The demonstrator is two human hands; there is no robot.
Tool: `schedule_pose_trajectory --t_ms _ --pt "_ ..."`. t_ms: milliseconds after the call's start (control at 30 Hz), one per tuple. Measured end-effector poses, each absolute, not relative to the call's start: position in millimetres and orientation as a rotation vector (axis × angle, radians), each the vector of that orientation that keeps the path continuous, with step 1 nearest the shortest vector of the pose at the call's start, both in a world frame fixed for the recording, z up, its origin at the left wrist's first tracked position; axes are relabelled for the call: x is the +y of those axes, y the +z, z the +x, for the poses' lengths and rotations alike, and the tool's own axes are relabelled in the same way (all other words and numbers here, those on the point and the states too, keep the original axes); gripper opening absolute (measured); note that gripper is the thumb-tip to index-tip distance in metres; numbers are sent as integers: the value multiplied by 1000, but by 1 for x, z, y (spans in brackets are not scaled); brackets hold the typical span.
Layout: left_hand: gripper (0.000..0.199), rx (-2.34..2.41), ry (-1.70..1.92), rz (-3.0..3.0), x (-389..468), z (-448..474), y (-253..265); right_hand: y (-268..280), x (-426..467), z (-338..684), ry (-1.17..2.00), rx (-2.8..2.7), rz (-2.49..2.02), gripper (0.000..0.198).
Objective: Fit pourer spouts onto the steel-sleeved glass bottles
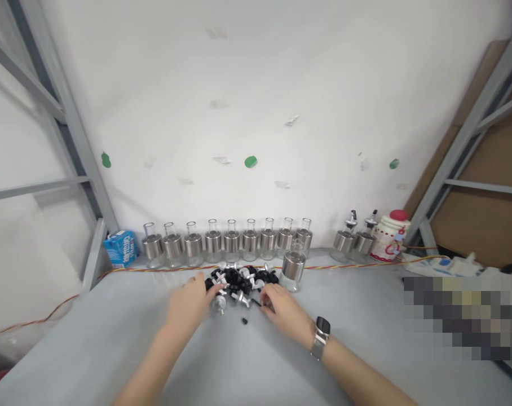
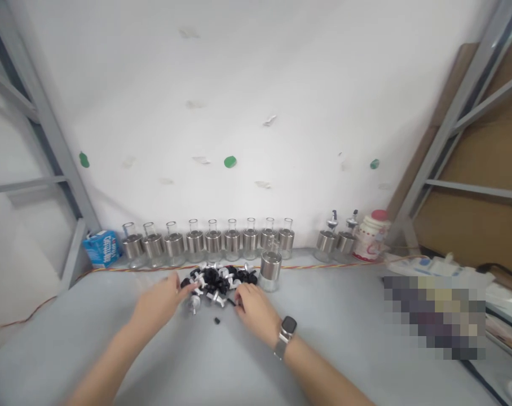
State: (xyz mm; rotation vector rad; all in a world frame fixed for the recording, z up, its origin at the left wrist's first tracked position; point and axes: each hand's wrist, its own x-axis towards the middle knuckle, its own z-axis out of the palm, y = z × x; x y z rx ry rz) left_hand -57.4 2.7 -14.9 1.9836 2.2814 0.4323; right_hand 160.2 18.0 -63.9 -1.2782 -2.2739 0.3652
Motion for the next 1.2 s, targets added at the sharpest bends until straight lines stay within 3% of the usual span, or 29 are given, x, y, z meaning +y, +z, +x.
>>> schedule_pose_trajectory --t_ms 133,400,567,700,833,1200 --pt "55 2155 406 1879 5 -57 -27 -69 19 162 436 -2210 -1296 20" --pt "34 1836 434 1682 5 -53 -31 -69 19 162 460 -2265 -1369 40" --pt "34 1511 698 1511 8 -50 -29 -67 17 165 474 -2309 -1359 33" --pt "48 1259 990 1478 6 -44 -20 -63 15 164 336 -2329 -1332 27" --pt "37 1069 1095 1327 1 -41 -8 -59 12 154 195 -2373 -1161 19" --pt "27 897 1187 676 5 -41 -13 -74 17 140 326 -2388 -1078 9"
